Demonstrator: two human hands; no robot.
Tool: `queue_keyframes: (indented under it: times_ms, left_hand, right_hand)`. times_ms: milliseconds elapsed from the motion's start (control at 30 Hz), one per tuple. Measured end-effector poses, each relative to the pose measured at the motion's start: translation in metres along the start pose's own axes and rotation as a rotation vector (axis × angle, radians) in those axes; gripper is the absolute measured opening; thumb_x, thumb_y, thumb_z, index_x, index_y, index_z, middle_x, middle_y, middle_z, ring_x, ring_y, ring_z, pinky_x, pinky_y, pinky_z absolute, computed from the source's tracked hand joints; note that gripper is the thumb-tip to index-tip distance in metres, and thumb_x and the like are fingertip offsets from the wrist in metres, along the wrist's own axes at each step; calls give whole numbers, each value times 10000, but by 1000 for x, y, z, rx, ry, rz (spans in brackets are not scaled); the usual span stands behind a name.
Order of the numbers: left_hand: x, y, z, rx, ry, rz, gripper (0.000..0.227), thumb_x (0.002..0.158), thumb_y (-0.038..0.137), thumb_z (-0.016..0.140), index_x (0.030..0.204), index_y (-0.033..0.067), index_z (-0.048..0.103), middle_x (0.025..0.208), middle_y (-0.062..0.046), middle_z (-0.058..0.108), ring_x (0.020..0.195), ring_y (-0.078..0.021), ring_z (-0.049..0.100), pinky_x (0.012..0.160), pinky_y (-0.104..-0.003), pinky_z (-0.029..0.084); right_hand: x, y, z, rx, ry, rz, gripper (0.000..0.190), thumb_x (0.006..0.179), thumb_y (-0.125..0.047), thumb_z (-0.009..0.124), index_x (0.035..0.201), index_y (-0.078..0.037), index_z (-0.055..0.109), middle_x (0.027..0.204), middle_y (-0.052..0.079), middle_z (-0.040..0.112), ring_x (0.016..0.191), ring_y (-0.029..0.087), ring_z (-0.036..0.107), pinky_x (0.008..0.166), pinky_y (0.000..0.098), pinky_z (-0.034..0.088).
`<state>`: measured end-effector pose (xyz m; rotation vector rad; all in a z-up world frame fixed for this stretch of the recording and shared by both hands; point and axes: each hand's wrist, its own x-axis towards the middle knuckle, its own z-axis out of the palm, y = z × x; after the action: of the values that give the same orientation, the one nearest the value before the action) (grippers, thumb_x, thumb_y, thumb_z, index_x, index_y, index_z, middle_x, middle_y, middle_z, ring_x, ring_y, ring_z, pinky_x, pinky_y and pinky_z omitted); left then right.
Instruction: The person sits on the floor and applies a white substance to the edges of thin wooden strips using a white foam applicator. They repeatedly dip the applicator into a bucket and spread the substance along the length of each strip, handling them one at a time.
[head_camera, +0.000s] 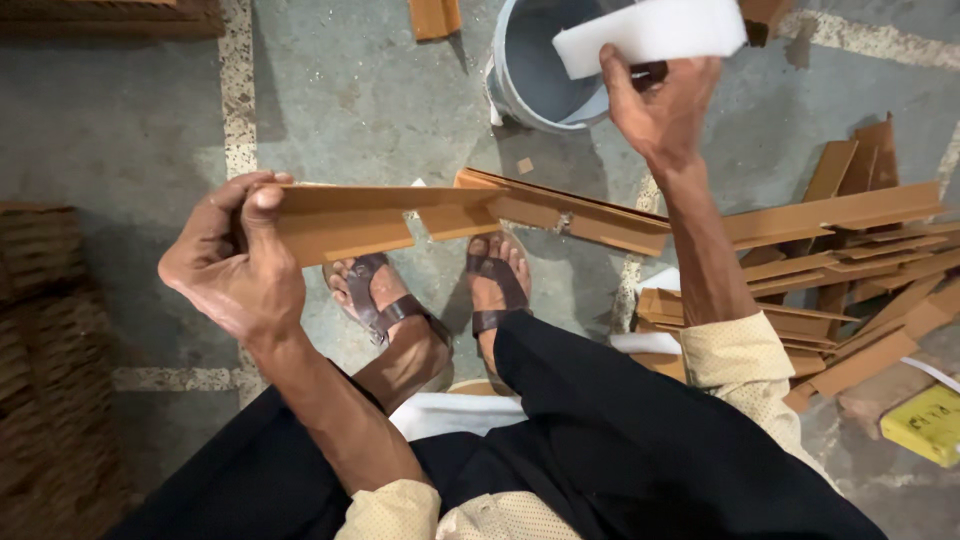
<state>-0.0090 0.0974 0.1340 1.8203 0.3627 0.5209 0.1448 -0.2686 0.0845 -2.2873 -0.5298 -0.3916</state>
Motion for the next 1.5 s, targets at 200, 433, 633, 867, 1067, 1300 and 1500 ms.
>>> queue_keyframes:
  times_ms: [200,433,633,867,1067,1300,1500]
  left_hand:
    - [1,11,9,60,63,86,137,1132,-36,628,1181,-53,755,1101,-140,789,921,-143,745,796,-232,578]
    - [-12,18,32,-264,167,-51,143,1137,68,647,1195,-58,680,1041,-154,758,904,-206,759,837,-306,641]
    - [-20,5,55,-699,262,-18,307,1149,180,638,1369,-21,567,1056,-174,726,993,-228,717,935,-358,619]
    - [-28,-3,74,-786,65,-130,667,1096,349,676,1568,6,352,1324,-206,637,1254,-270,640,1160,-411,514]
    - [-29,-2,78,-783,-3,-78,749,1093,446,656,1587,26,280,1404,-199,593,1287,-252,569,1162,-381,457]
    - [-23,15,69,-1003,-90,-131,912,1072,559,585,1661,38,124,1533,-176,489,1414,-247,475,1239,-394,437]
    - [-21,14,71,-858,-94,-164,858,1110,530,533,1676,2,162,1550,-200,480,1391,-237,513,1176,-352,447]
  right_hand:
    - [15,7,27,-67,-97,-13,161,913,-59,782,1024,47,732,882,167,762,783,259,784,672,347,619]
    - [26,61,85,-339,-235,50,136,756,-146,846,845,-49,810,743,192,737,640,325,731,590,400,587]
    - [31,44,51,362,-384,566,248,780,-67,831,996,1,730,798,134,741,608,201,715,502,303,569]
    - [50,9,-15,540,-181,714,212,1037,-24,711,1118,171,690,843,170,703,562,134,621,453,261,463]
    - [29,25,-4,414,-261,957,275,974,-51,664,1087,199,638,793,215,686,498,135,611,417,244,491]
    - [0,25,-23,1003,-359,689,336,1120,-86,568,955,205,602,710,194,600,493,172,541,465,283,448]
    - [-29,-105,-2,-347,18,-562,140,1007,-33,570,1080,87,569,879,176,692,769,283,714,799,532,636]
